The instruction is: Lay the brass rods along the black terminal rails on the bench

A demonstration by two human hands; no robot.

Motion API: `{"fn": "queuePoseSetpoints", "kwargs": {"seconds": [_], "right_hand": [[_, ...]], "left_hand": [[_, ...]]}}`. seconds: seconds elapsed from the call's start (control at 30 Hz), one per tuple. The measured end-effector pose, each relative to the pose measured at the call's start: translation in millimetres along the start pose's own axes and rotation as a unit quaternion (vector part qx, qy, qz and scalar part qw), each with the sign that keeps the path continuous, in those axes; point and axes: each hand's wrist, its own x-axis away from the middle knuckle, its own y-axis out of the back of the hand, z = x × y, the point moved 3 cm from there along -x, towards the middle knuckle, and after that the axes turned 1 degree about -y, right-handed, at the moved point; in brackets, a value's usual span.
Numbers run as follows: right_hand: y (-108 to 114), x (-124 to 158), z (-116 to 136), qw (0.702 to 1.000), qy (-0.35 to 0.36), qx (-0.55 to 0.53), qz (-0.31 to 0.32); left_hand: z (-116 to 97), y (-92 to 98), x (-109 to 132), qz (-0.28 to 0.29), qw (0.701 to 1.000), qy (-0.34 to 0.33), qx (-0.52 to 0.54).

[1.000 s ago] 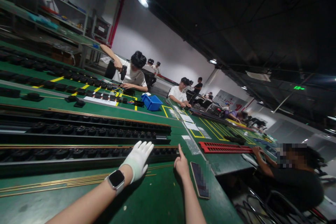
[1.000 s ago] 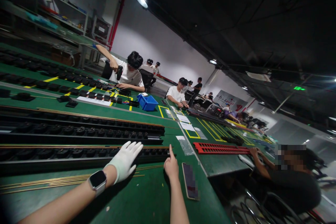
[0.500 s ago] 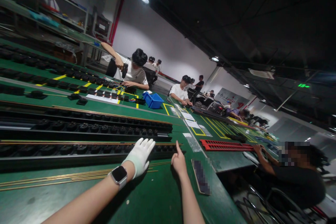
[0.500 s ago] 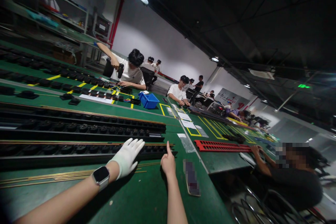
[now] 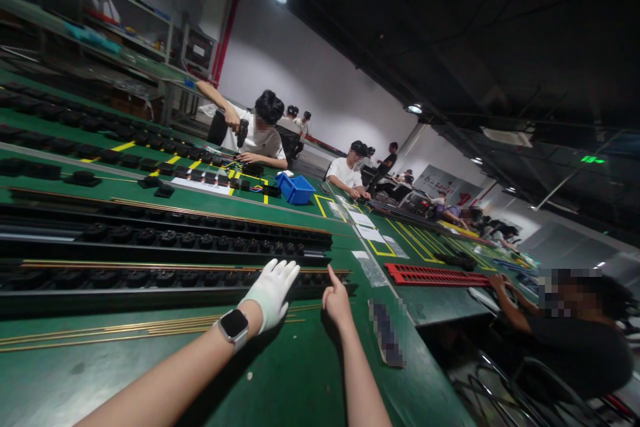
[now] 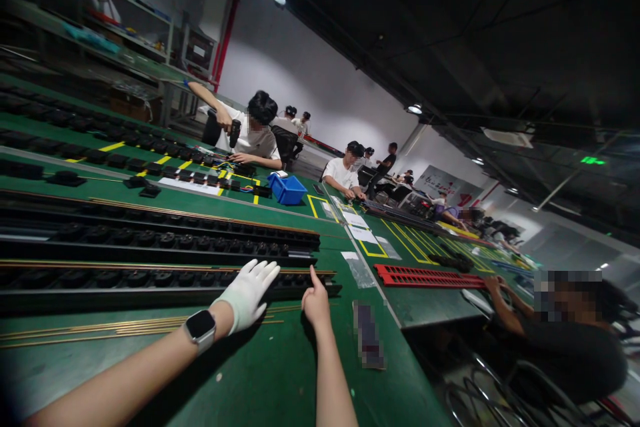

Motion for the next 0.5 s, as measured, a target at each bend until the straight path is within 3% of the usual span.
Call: {"fn": "queuePoseSetpoints", "kwargs": {"seconds": [0.27,0.5], "right_hand": [[-17,2,6,0.998,0.019,-0.059,0.030],[-27,10,15,0.998,-0.008,0.050,0.028]], "left_hand": [[0,1.8,2,0.003,1.000,-0.001,-0.001],[0,0.8,1,0.004,1.000,-0.003,-0.008]]}}
